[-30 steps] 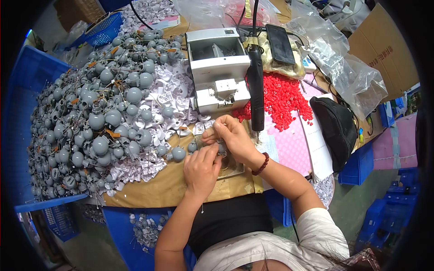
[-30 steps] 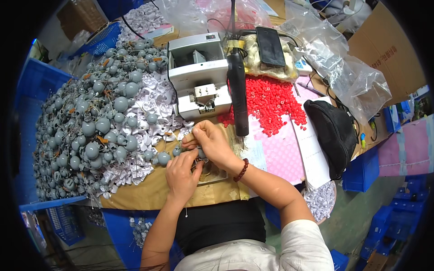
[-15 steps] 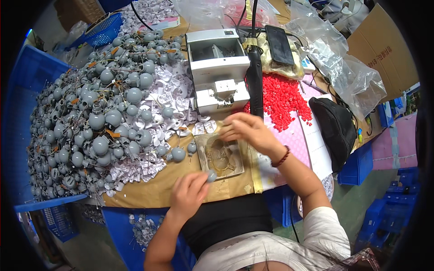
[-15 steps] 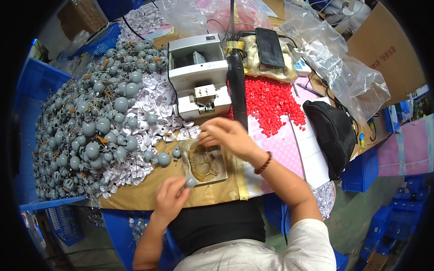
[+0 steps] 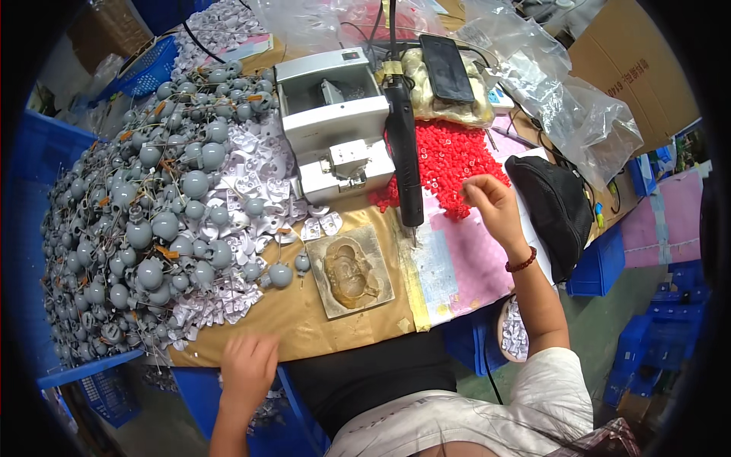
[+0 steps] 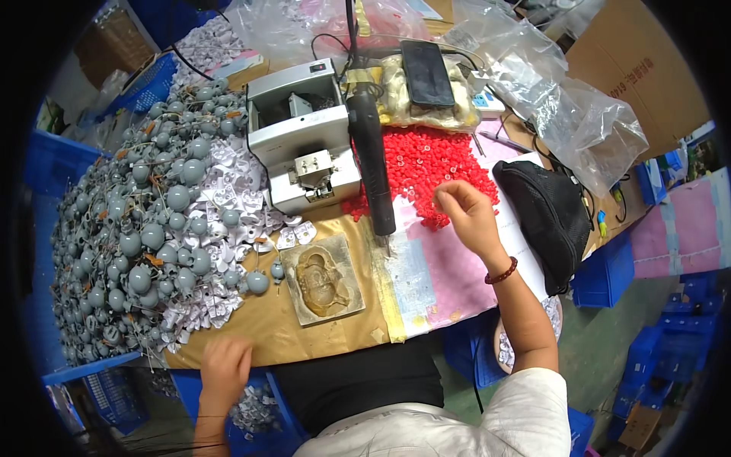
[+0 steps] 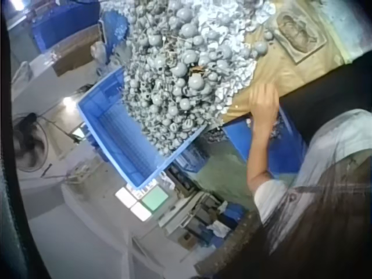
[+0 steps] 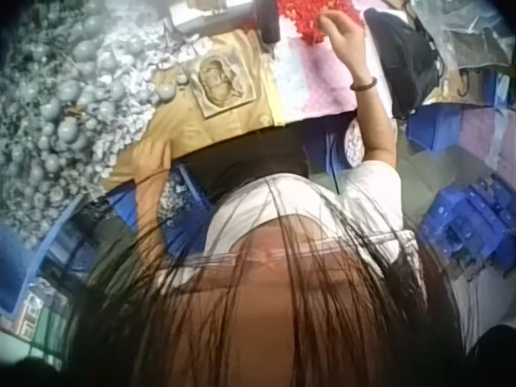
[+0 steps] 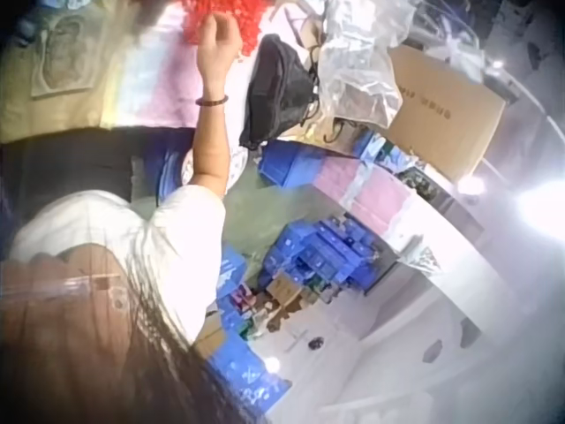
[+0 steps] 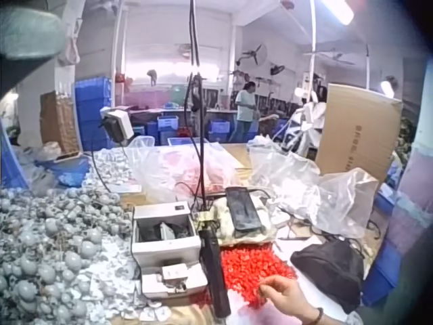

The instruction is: Assembling small plastic balls with internal components using a pneumatic tool at a factory workbench.

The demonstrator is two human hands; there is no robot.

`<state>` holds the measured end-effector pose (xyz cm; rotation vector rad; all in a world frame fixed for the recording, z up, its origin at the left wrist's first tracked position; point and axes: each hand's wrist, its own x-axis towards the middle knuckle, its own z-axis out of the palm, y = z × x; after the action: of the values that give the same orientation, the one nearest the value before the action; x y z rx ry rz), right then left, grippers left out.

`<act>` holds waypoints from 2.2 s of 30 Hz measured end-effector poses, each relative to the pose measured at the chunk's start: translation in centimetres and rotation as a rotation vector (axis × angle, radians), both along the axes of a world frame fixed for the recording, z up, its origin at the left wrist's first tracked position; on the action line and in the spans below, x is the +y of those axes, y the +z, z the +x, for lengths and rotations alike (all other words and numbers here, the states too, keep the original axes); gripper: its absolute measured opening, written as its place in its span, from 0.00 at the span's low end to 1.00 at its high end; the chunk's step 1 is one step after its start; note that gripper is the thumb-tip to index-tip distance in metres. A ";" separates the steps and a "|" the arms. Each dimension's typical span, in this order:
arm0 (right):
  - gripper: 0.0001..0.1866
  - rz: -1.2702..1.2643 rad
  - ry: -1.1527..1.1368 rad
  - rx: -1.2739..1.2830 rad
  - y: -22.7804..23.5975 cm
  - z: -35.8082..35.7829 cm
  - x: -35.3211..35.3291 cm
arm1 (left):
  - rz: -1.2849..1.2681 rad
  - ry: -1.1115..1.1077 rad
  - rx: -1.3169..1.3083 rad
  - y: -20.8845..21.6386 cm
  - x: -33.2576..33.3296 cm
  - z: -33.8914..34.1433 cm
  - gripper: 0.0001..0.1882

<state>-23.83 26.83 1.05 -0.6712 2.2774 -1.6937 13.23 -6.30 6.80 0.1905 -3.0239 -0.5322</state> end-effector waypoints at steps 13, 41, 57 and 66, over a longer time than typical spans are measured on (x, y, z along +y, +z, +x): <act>0.04 0.622 0.145 0.809 -1.6 4.0 0.6 | -0.342 -0.079 0.341 -6.3 0.8 -20.7 0.08; 0.13 -0.055 0.594 0.493 -0.3 9.6 -10.8 | 0.210 0.028 0.348 -5.1 5.1 -12.0 0.19; 0.15 0.043 0.588 0.936 -1.0 10.4 -11.4 | -0.091 0.168 0.222 -5.2 1.1 -8.8 0.21; 0.20 0.057 0.569 0.860 -2.4 11.0 -10.7 | 0.152 0.161 0.516 1.4 1.6 -7.5 0.27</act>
<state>-12.80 16.10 -1.37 -2.1024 2.2017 -1.1618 5.69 -4.74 8.21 0.2558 -2.4473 -0.6744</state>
